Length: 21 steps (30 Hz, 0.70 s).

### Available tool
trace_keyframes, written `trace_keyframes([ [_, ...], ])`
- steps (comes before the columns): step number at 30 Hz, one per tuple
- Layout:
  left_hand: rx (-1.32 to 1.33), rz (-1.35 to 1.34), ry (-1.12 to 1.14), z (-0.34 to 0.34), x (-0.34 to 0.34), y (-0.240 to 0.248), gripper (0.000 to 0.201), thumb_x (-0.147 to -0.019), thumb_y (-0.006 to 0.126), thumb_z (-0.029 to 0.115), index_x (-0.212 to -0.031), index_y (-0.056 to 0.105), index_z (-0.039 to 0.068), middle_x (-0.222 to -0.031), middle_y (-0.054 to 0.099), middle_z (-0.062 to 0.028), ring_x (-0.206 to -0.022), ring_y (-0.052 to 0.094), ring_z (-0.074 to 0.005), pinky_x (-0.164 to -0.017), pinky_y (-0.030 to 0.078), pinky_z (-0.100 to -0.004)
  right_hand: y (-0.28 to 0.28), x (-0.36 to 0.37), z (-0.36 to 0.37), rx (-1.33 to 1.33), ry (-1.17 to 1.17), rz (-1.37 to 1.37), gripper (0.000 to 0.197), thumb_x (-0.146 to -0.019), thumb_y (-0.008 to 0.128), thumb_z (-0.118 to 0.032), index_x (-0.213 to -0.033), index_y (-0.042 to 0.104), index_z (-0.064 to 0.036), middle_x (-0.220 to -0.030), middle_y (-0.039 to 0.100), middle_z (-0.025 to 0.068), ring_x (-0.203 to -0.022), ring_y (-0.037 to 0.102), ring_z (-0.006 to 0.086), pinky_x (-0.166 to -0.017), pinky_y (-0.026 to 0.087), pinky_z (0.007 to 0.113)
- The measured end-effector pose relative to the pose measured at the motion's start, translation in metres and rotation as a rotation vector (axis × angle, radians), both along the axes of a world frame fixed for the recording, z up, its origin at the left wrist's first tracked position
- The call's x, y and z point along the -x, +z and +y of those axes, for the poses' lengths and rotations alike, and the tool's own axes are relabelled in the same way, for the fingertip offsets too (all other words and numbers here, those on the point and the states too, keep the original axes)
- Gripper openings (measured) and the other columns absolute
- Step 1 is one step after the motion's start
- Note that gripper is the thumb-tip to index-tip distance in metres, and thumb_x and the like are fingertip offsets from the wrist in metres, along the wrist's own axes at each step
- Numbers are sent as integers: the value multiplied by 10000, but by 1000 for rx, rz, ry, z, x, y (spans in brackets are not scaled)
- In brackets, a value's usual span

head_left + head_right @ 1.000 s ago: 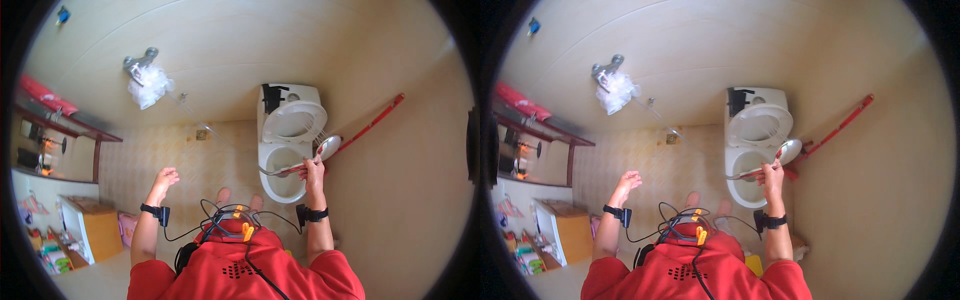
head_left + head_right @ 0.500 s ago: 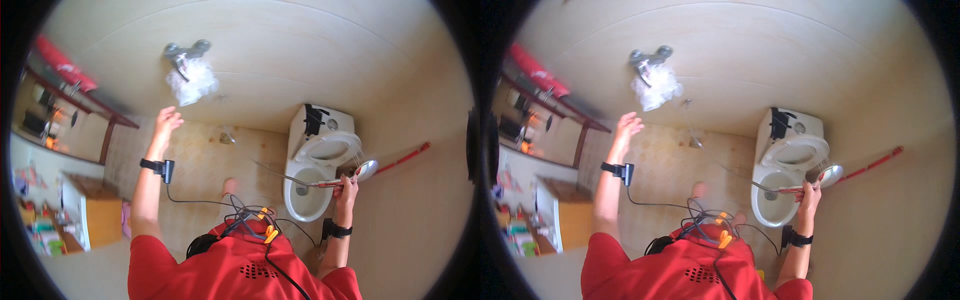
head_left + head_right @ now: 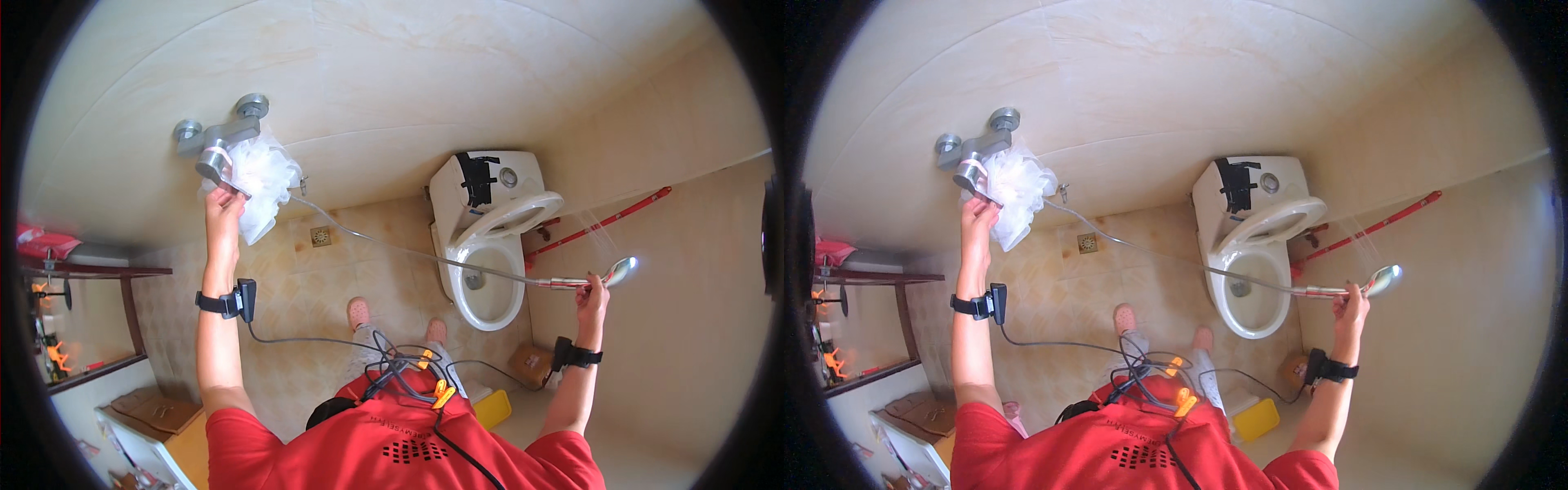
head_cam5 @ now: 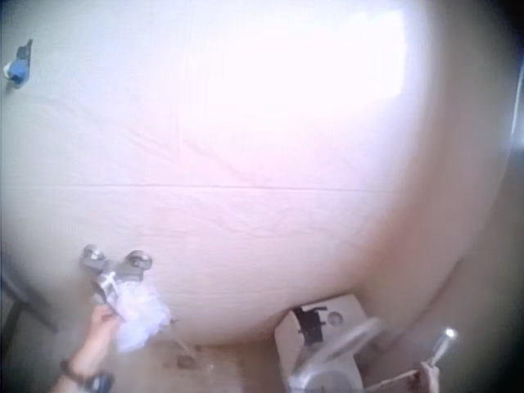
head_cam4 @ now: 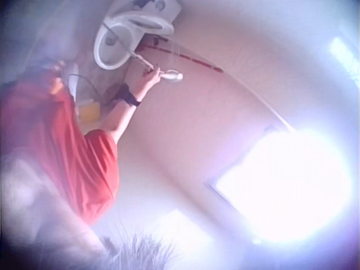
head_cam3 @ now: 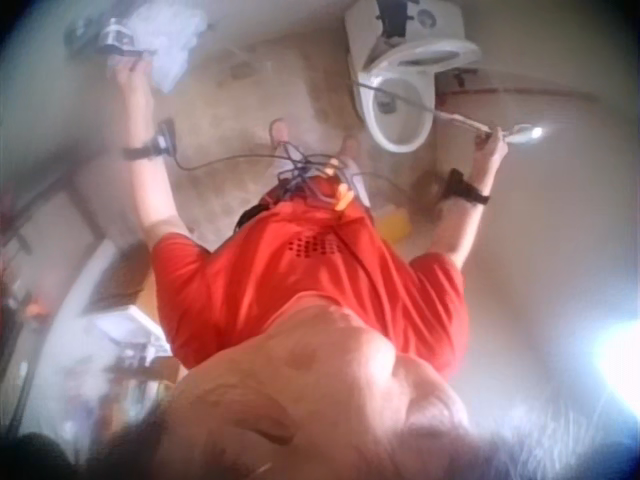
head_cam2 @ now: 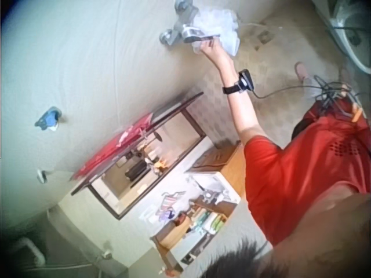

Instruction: The person scrubs the inside of a toilet bowl using a red brush and then rinses it with a shower head before leaving the bathroom.

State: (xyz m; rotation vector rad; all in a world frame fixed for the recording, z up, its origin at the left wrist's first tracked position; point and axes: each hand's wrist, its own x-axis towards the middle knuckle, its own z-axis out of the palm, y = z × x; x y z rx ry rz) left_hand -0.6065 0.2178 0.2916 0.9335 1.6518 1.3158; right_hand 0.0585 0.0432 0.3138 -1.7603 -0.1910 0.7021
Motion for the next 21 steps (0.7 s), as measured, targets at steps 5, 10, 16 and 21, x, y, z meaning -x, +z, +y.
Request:
trace_keyframes([
  [5,-49,62,-17,2,13,-14,294,-899,543,115,-1136,441,-27,-979,568,-90,-862,561,-129,-738,443,-258,14,-13,21,6,-57,-17,190,-773,612,-151,-702,449,-85,-568,434,18,-438,466,112,-343,340,200],
  [10,-13,247,-75,-1,24,-11,245,-953,480,217,-1034,493,-14,-909,597,-101,-732,601,-143,-644,473,-273,32,-9,48,-12,-2,-79,181,-779,619,-155,-694,475,-85,-583,478,18,-449,494,102,-351,360,188],
  [16,33,284,-69,4,26,-14,264,-953,480,249,-924,528,-9,-763,609,-75,-585,594,-138,-529,468,-257,46,7,84,-39,46,-111,161,-770,602,-150,-737,480,-50,-608,459,27,-465,486,116,-376,347,215],
  [21,78,305,-42,6,22,-10,275,-955,478,259,-901,532,-5,-720,601,-69,-535,582,-130,-483,451,-248,47,9,101,-33,81,-99,144,-778,598,-139,-757,509,-28,-616,462,28,-463,488,117,-372,341,212],
])
